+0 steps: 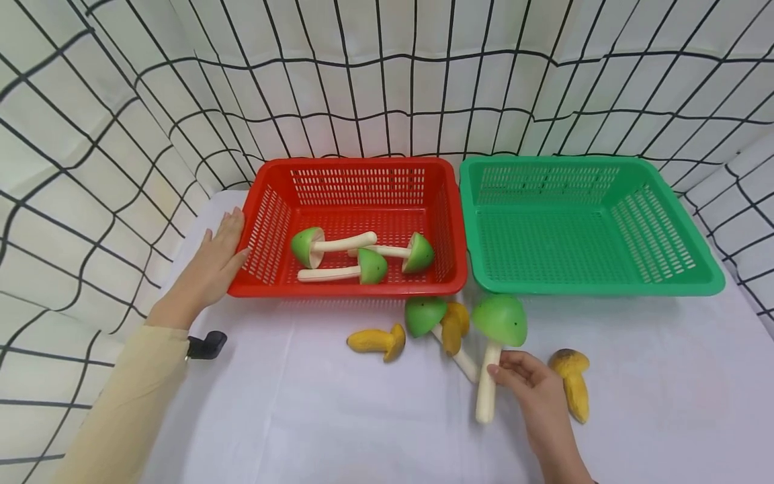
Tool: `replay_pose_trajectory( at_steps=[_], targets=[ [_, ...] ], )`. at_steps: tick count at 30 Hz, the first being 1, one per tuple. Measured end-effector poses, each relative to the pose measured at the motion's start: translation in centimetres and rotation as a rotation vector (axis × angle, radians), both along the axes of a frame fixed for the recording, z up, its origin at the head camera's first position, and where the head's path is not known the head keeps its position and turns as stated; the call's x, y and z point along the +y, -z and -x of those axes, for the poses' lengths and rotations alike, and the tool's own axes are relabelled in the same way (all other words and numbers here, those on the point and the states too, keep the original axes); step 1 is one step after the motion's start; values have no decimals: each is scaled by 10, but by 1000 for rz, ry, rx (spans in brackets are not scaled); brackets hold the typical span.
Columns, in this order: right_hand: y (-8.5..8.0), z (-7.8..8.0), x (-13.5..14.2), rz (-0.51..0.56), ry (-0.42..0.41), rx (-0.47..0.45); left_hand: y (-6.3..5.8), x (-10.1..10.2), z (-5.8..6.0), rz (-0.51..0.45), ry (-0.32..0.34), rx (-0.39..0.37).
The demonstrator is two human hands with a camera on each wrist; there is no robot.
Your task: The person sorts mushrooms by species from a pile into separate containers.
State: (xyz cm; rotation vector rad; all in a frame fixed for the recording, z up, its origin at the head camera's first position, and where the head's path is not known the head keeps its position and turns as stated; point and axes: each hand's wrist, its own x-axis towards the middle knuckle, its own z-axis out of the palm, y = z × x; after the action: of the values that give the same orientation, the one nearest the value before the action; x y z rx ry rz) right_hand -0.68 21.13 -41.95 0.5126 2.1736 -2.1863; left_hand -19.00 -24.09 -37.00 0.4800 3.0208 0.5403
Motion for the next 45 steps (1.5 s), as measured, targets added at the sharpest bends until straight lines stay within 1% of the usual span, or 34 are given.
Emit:
replay_pose_trajectory(
  at_steps=[6,9,12,18,21,25,28,34,38,41,45],
  targets=[
    [-7,-2,-2,4,-37,87,2,-1,-3,6,-1,5],
    [-12,1,-3,3,-64,120,1,-1,-3,9,2,10],
    [-17,4,-3,-7,-90,134,1,-1,-3,5,4,16],
    [-32,15,-2,-2,-167,182,1,0,-5,4,2,11],
    [-39,24,0,10,-202,224,2,1,-4,9,-1,18],
    [-47,39,4,17,-223,261,4,0,-3,12,-5,28],
    [-55,50,8,-25,-246,249,3,-1,-4,5,-2,26],
    [-71,72,16,-149,-311,226,1,0,-3,10,-13,20],
    [-77,86,16,-191,-328,243,1,0,-3,15,-19,19],
    [-80,95,15,-263,-340,246,1,1,-3,20,-21,15],
    [-85,107,11,-354,-363,227,0,0,-4,19,-21,13]
  ],
)
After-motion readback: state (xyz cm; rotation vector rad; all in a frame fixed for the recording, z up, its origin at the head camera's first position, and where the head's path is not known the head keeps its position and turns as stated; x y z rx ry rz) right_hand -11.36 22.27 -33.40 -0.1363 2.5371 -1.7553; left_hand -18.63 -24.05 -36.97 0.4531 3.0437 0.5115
